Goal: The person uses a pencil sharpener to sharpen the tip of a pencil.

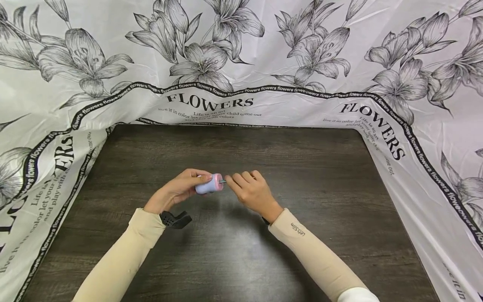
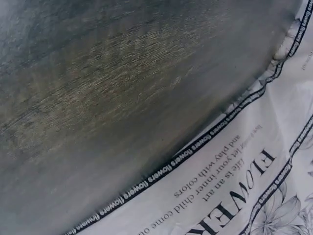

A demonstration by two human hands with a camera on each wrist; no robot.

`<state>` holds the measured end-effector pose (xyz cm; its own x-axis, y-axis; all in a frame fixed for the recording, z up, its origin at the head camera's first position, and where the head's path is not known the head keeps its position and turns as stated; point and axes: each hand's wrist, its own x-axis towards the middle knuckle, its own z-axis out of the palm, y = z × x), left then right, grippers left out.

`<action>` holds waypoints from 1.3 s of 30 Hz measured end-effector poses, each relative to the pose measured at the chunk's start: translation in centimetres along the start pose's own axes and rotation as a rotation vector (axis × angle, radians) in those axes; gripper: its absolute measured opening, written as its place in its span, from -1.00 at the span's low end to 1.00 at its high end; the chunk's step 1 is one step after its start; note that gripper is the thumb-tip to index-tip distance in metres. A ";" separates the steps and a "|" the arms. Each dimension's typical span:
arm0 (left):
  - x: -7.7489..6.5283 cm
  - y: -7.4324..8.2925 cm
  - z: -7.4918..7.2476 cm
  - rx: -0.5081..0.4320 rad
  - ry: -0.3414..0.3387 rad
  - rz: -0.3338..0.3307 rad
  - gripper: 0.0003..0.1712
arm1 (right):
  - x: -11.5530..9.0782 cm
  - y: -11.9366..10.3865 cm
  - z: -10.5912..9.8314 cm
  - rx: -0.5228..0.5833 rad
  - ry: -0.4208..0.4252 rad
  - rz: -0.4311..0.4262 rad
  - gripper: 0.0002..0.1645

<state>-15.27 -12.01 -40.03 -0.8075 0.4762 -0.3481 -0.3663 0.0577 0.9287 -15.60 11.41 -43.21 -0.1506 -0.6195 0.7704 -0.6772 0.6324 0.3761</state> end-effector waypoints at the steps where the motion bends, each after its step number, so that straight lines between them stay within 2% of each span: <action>1: 0.1 0.0 0.1 -0.002 0.007 0.006 -0.51 | -0.1 -0.1 0.0 0.005 -0.021 0.002 -0.75; 3: 0.3 -0.1 0.4 0.040 0.030 0.045 -0.55 | -0.1 -0.2 -0.2 0.083 -0.107 0.044 -0.76; 5: 0.3 -0.2 0.8 0.156 0.062 0.115 -0.59 | 0.0 -0.3 -0.5 0.245 -0.241 0.153 -0.79; 7: 0.2 -0.1 1.3 0.331 0.118 0.196 -0.62 | 0.3 -0.4 -0.8 0.506 -0.429 0.354 -0.81; 9: -0.1 0.0 1.7 0.520 0.180 0.277 -0.63 | 0.6 -0.2 -0.9 0.820 -0.591 0.606 -0.79; 10: -0.4 0.0 1.9 0.588 0.206 0.309 -0.62 | 0.9 -0.1 -1.0 0.977 -0.657 0.733 -0.76; 12: -0.8 0.1 2.1 0.685 0.237 0.369 -0.59 | 1.3 0.4 -1.0 1.216 -0.767 0.950 -0.71; 14: -0.9 0.0 2.2 0.723 0.233 0.424 -0.57 | 1.6 0.9 -1.1 1.362 -0.826 1.035 -0.67; 15: -0.9 -0.1 2.2 0.727 0.229 0.438 -0.56 | 1.6 1.2 -1.1 1.386 -0.838 1.036 -0.67; 17: -0.8 -0.3 2.1 0.725 0.229 0.440 -0.56 | 1.6 1.5 -1.2 1.330 -0.831 0.968 -0.68; 19: -0.7 -0.5 1.9 0.703 0.245 0.410 -0.58 | 1.4 1.6 -1.2 1.203 -0.767 0.850 -0.72; 22: -0.4 -0.6 1.5 0.672 0.265 0.335 -0.59 | 1.2 1.4 -1.1 0.941 -0.612 0.675 -0.76; 25: -0.2 -0.5 1.0 0.625 0.245 0.277 -0.58 | 0.8 1.1 -0.9 0.743 -0.447 0.539 -0.80; 29: 0.0 -0.4 0.5 0.513 0.177 0.244 -0.58 | 0.6 1.0 -0.6 0.616 -0.298 0.439 -0.81; 33: 0.0 -0.3 0.1 0.416 0.097 0.223 -0.57 | 0.5 1.0 -0.5 0.504 -0.222 0.351 -0.82; 36: 0.1 -0.3 -0.1 0.275 0.029 0.188 -0.55 | 0.5 1.0 -0.5 0.390 -0.184 0.262 -0.85; 39: 0.2 -0.2 -0.3 0.108 -0.010 0.115 -0.51 | 0.4 1.0 -0.5 0.322 -0.157 0.186 -0.81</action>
<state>-15.44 -12.17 -40.35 -0.8363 0.4942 -0.2377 -0.2194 0.0957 0.9709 -15.95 12.06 -42.27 -0.3832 -0.5875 0.7127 -0.8151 0.5781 0.0383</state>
